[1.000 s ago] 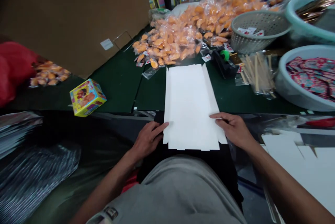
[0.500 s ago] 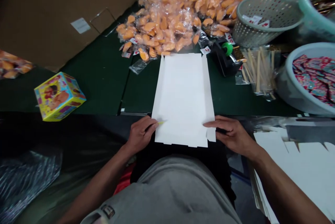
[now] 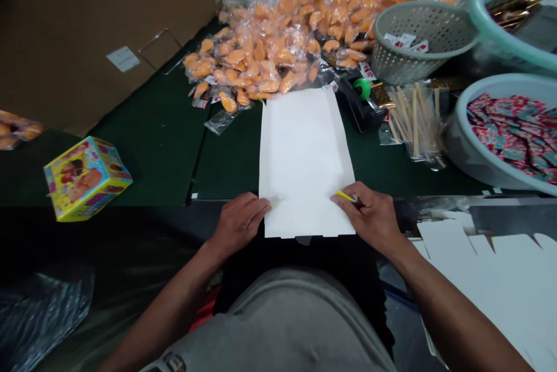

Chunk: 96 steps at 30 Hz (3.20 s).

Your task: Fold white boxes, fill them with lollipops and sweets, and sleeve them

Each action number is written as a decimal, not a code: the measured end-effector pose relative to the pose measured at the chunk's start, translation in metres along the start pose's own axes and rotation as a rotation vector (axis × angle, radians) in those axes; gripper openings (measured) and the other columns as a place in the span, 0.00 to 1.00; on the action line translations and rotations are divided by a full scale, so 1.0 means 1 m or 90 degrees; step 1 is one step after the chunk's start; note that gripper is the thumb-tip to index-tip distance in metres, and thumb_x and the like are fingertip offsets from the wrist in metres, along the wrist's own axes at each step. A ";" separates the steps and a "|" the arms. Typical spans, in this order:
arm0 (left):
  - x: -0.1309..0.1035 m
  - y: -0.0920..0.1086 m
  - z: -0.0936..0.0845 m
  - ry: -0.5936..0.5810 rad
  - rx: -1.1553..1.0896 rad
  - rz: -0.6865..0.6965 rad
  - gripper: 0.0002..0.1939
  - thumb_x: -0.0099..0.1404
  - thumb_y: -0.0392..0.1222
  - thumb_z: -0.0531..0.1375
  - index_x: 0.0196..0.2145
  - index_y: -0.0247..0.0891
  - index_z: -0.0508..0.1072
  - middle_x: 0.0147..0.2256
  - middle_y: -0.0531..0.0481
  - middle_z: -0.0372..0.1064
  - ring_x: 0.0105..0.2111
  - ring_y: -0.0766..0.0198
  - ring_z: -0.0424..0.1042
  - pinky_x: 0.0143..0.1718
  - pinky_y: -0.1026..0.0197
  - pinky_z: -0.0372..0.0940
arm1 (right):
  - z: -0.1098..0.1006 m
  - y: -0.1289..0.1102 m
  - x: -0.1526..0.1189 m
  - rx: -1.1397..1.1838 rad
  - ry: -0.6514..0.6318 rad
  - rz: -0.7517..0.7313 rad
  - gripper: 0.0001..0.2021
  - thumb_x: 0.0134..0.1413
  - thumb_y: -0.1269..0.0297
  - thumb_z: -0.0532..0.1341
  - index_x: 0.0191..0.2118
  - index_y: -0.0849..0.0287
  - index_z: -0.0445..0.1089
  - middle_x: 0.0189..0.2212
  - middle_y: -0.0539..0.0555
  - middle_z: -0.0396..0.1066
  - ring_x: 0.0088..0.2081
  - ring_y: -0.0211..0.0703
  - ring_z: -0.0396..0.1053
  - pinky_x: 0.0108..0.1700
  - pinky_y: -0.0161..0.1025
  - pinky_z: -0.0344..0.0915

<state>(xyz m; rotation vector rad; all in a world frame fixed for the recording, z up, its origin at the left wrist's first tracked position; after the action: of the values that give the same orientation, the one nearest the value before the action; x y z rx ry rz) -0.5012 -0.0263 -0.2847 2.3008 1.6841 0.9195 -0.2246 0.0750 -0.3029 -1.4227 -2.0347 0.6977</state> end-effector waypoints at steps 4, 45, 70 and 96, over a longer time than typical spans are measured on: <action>0.006 -0.013 0.006 -0.031 0.041 -0.058 0.13 0.80 0.41 0.56 0.38 0.39 0.77 0.30 0.52 0.66 0.31 0.65 0.67 0.35 0.61 0.61 | 0.008 -0.017 0.002 -0.025 -0.114 -0.122 0.12 0.73 0.53 0.60 0.45 0.54 0.77 0.38 0.50 0.79 0.38 0.42 0.77 0.41 0.38 0.68; 0.009 -0.014 0.001 -0.006 0.003 0.057 0.20 0.76 0.37 0.60 0.63 0.43 0.69 0.50 0.41 0.71 0.48 0.55 0.70 0.49 0.49 0.65 | 0.004 -0.010 0.030 0.039 -0.168 -0.141 0.10 0.71 0.56 0.62 0.46 0.51 0.80 0.43 0.51 0.78 0.43 0.45 0.76 0.44 0.40 0.70; 0.028 -0.029 0.011 0.176 0.036 -0.370 0.11 0.66 0.39 0.65 0.28 0.40 0.67 0.46 0.44 0.69 0.47 0.50 0.68 0.48 0.45 0.63 | 0.003 -0.016 0.030 -0.009 0.044 -0.029 0.18 0.68 0.48 0.64 0.53 0.54 0.78 0.38 0.55 0.69 0.38 0.48 0.69 0.42 0.46 0.66; 0.070 0.041 0.048 -0.169 0.218 0.065 0.05 0.76 0.35 0.57 0.47 0.40 0.71 0.42 0.47 0.68 0.42 0.54 0.63 0.41 0.49 0.56 | 0.029 -0.082 0.027 -0.165 -0.125 -0.354 0.08 0.72 0.68 0.58 0.41 0.56 0.74 0.36 0.54 0.73 0.43 0.49 0.64 0.53 0.52 0.53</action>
<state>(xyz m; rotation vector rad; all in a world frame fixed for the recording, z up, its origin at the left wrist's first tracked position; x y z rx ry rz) -0.4287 0.0334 -0.2779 2.6022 1.7304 0.3326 -0.3065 0.0725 -0.2634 -0.8581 -2.5910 0.3509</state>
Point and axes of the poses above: each hand's wrist, its own x-axis towards the middle knuckle, its own z-axis out of the palm, y = z × x, the point moved 10 cm from there along x, towards the middle knuckle
